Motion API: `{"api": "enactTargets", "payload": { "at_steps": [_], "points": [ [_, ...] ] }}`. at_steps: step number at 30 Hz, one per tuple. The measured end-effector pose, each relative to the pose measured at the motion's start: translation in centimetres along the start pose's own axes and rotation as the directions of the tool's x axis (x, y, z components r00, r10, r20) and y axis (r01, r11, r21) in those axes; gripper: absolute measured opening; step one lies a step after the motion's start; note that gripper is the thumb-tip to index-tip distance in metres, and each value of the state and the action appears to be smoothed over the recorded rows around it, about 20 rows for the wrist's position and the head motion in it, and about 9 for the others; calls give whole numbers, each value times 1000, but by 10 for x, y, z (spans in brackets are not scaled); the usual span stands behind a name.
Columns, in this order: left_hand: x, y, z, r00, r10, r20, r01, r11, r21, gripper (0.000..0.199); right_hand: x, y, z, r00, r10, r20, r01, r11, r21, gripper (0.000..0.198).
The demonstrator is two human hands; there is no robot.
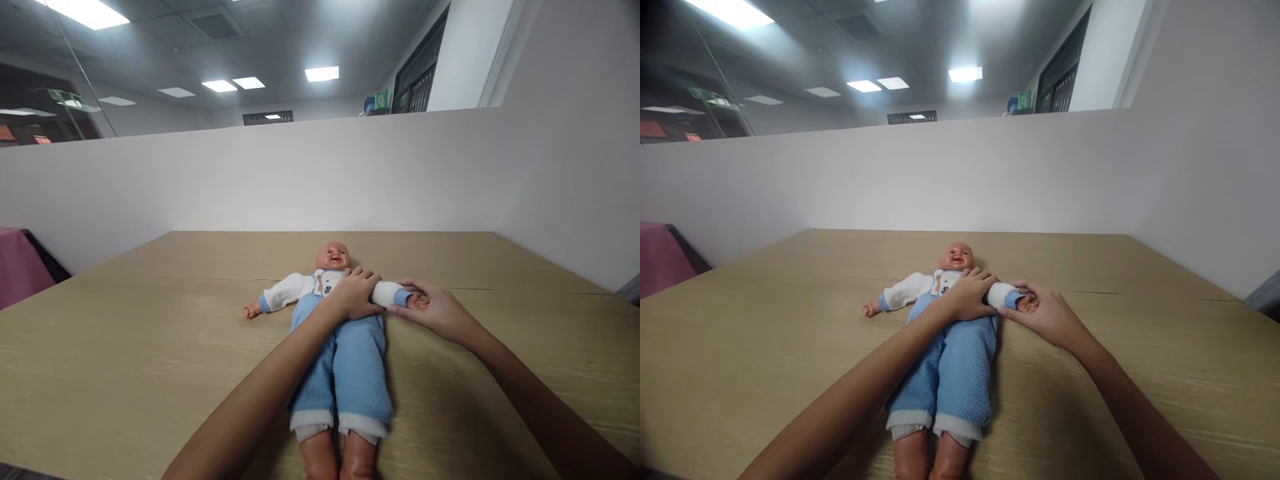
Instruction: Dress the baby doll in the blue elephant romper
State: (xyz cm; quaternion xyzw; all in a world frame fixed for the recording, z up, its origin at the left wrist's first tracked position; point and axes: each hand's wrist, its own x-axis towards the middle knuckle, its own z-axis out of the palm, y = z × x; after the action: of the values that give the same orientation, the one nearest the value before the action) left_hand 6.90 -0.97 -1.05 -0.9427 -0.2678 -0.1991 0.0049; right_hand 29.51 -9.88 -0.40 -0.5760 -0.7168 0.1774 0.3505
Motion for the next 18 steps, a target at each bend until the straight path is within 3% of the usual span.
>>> {"api": "enactTargets", "payload": {
  "at_steps": [4,6,9,13,18],
  "points": [
    [-9,-7,4,983,-124,-135,103,982,-157,40,0,8,3,997,-68,28,59,969,242,84],
    [-12,-12,4,970,-164,-180,111,956,-273,40,-2,18,14,996,-84,11,78,960,268,98],
    [-16,-19,3,942,-208,-264,63,880,-470,45,-8,33,42,986,-152,62,137,970,203,79],
    [-25,-27,4,873,-352,-338,-8,682,-732,58,-17,31,75,967,-233,105,218,966,136,58],
    [-38,-40,-1,773,-567,-284,-5,442,-897,44,-14,-5,90,967,-177,182,88,906,414,47]
  ]
}}
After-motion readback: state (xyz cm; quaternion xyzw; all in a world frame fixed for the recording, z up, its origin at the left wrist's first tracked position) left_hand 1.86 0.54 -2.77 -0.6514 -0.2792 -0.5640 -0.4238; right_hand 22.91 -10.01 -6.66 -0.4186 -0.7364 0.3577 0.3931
